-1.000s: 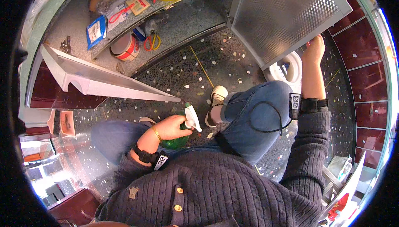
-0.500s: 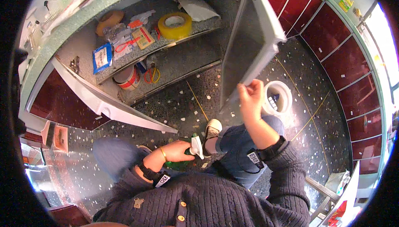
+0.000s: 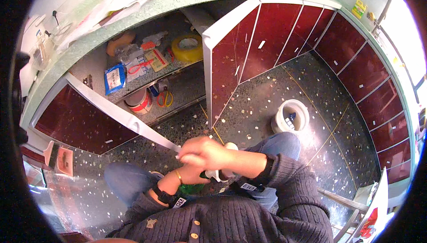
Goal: The person sits on the floor in front of an open cabinet and assembles a green spray bottle. They retrieve a small white paper, a yellow box, and a blue pen, then attach a red string to the bottle and screw on the white spray nozzle.
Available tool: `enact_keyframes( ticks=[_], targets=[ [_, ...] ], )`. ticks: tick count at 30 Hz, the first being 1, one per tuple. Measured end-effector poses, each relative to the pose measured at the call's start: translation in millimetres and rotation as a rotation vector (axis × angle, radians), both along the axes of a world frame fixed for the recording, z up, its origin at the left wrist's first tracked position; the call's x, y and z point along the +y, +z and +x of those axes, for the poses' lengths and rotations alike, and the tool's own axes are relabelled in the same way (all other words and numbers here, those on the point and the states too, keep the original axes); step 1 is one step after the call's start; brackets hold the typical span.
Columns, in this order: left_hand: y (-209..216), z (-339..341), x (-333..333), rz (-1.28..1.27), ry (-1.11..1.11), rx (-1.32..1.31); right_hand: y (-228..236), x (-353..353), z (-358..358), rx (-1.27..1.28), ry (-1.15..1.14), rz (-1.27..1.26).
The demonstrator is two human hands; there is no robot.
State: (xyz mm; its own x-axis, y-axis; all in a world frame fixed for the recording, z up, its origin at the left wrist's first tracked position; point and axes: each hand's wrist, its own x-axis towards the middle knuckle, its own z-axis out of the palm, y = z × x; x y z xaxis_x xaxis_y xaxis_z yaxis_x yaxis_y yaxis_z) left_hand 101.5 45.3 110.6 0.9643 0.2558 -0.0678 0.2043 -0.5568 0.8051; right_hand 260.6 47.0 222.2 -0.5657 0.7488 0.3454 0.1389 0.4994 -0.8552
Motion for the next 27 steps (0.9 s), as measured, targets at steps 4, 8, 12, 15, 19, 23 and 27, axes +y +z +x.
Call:
enact_keyframes(
  ticks=[4, 8, 12, 15, 19, 23, 27],
  targets=[
    [-4.4, -4.7, -3.1, 0.234, 0.029, 0.031, 3.3, 8.6, -45.8, -0.145, 0.198, -0.124],
    [-0.3, -4.9, -3.0, 0.036, 0.014, 0.078, -5.8, 11.4, -54.3, -0.267, -0.032, -0.140],
    [8.2, -8.6, -0.4, 0.000, 0.012, 0.256, -18.8, 33.2, -38.7, -0.078, -0.240, -0.155],
    [11.2, -10.4, -1.6, 0.050, 0.002, 0.212, -26.3, 56.5, -28.1, 0.011, -0.357, -0.227],
    [12.5, -10.7, -1.0, 0.076, 0.009, 0.223, -27.9, 68.0, -22.6, 0.068, -0.517, -0.294],
    [8.0, -10.3, -1.7, 0.081, 0.012, 0.217, -19.3, 72.8, -6.2, -0.356, -0.728, 0.259],
    [1.0, -12.0, -2.3, 0.097, 0.015, 0.195, -18.6, 89.4, -3.1, -0.202, -1.081, 0.273]
  ],
)
